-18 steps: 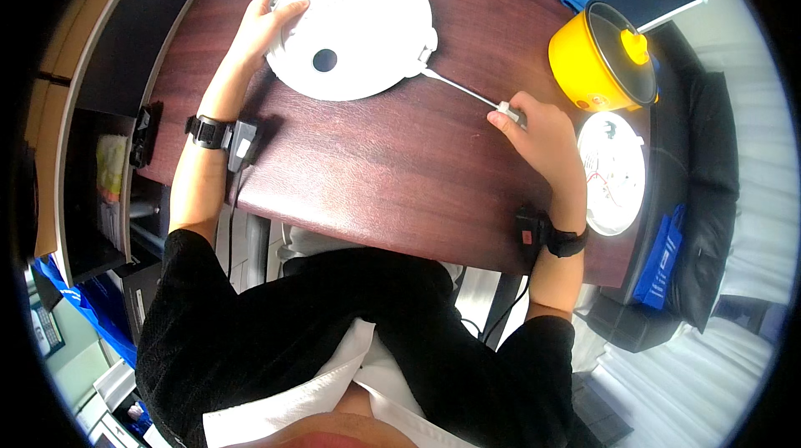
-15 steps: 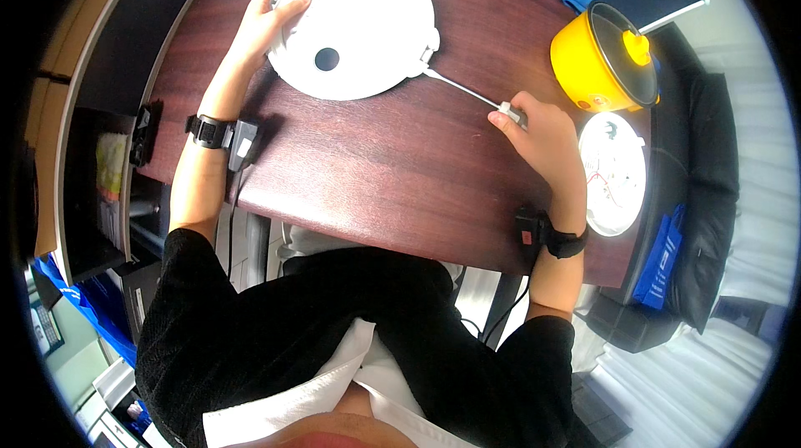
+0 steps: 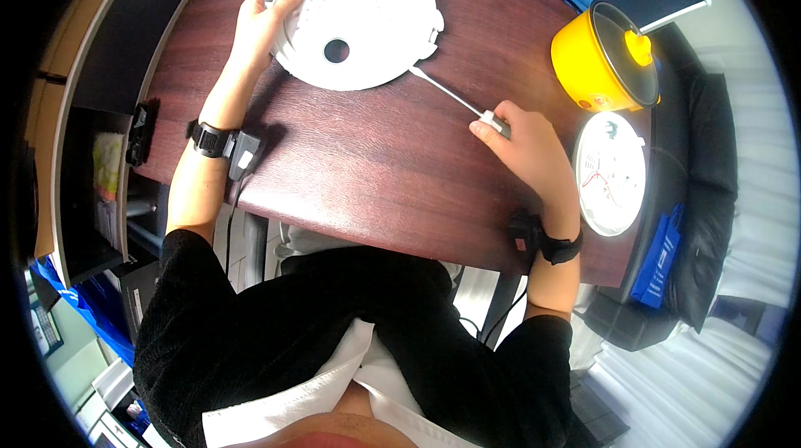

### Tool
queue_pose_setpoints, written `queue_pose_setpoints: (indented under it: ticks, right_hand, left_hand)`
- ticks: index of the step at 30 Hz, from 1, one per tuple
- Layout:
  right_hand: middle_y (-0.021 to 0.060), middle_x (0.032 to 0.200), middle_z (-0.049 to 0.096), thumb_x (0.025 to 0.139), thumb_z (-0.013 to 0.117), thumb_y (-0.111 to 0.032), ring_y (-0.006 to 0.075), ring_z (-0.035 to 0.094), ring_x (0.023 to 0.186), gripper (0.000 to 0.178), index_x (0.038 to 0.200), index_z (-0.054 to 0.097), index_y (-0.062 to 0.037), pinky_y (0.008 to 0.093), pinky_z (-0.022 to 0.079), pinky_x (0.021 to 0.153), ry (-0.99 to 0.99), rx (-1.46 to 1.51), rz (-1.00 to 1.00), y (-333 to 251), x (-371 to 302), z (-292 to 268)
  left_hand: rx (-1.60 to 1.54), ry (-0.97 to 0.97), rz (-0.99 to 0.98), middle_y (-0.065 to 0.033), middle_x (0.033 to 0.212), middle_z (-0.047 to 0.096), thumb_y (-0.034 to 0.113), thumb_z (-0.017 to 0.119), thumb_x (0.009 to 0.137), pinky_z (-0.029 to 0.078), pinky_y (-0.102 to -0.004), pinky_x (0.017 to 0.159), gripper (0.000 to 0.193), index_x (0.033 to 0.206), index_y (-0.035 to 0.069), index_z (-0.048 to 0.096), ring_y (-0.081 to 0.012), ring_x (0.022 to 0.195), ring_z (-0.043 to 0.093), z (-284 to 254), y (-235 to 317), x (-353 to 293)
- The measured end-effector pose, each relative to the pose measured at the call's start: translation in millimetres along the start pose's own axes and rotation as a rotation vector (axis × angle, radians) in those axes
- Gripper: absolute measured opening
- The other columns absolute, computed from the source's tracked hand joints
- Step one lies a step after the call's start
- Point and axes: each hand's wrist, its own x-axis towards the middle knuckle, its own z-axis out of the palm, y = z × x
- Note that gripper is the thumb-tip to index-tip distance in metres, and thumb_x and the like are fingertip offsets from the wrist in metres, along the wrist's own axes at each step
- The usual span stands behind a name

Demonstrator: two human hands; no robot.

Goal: The person uses a screwdriver to remove screws from a white plastic lid, then separates the lid into two parts. The person places the screwdriver and removed screws on the table.

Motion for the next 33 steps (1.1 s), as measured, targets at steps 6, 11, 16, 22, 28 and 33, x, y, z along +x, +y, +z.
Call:
queue_pose_setpoints:
  ticks: [6, 11, 16, 22, 28, 33]
  right_hand:
    - [0.0069, 0.06, 0.054, 0.091, 0.058, -0.034, 0.0138, 0.053, 0.047, 0.034, 0.083, 0.058, -0.0015, 0.0268, 0.041, 0.049, -0.214, 0.256, 0.058, -16, -2, 12]
    - [0.0044, 0.056, 0.053, 0.093, 0.055, -0.032, 0.0126, 0.052, 0.045, 0.032, 0.083, 0.059, -0.002, 0.0254, 0.04, 0.048, -0.327, 0.349, 0.092, -25, -5, 19]
    - [0.0038, 0.054, 0.053, 0.094, 0.054, -0.033, 0.0123, 0.051, 0.044, 0.034, 0.083, 0.059, -0.0021, 0.0261, 0.041, 0.048, -0.363, 0.331, 0.088, -30, -7, 18]
    - [0.0051, 0.053, 0.053, 0.094, 0.053, -0.033, 0.0129, 0.052, 0.044, 0.033, 0.083, 0.06, -0.0021, 0.0267, 0.041, 0.047, -0.4, 0.292, 0.079, -34, -7, 21]
    - [0.005, 0.054, 0.052, 0.095, 0.052, -0.032, 0.0131, 0.052, 0.044, 0.034, 0.076, 0.055, -0.0033, 0.0273, 0.041, 0.047, -0.386, 0.356, 0.078, -39, -8, 22]
    - [0.0009, 0.052, 0.051, 0.096, 0.049, -0.025, 0.0083, 0.048, 0.04, 0.031, 0.075, 0.051, -0.0033, 0.0242, 0.036, 0.042, -0.418, 0.382, 0.094, -45, -8, 29]
  left_hand:
    - [-0.054, 0.038, 0.017, -0.012, 0.115, 0.059, 0.014, 0.058, 0.091, 0.052, -0.0285, 0.085, 0.042, 0.13, 0.005, 0.047, -0.0164, 0.102, 0.06, 9, -6, -9]
    - [-0.028, 0.01, 0.065, -0.0154, 0.113, 0.061, 0.018, 0.057, 0.092, 0.051, -0.0297, 0.083, 0.042, 0.129, 0.003, 0.046, -0.0184, 0.1, 0.061, 12, -15, -5]
    - [-0.038, 0.012, 0.07, -0.015, 0.113, 0.061, 0.018, 0.057, 0.092, 0.051, -0.0295, 0.082, 0.042, 0.13, 0.004, 0.046, -0.0171, 0.097, 0.062, 14, -10, -8]
    - [0.052, 0.041, 0.236, -0.0141, 0.11, 0.062, 0.017, 0.057, 0.092, 0.051, -0.0289, 0.082, 0.04, 0.128, 0.004, 0.047, -0.0162, 0.096, 0.062, 16, 0, -12]
    - [0.001, 0.068, 0.269, -0.0136, 0.109, 0.063, 0.015, 0.058, 0.091, 0.051, -0.0288, 0.082, 0.039, 0.127, 0.004, 0.048, -0.016, 0.096, 0.062, 18, -3, -13]
    - [-0.019, 0.093, 0.21, -0.0132, 0.105, 0.064, 0.015, 0.058, 0.09, 0.052, -0.0285, 0.078, 0.038, 0.126, 0.004, 0.05, -0.0153, 0.092, 0.063, 20, 3, -19]
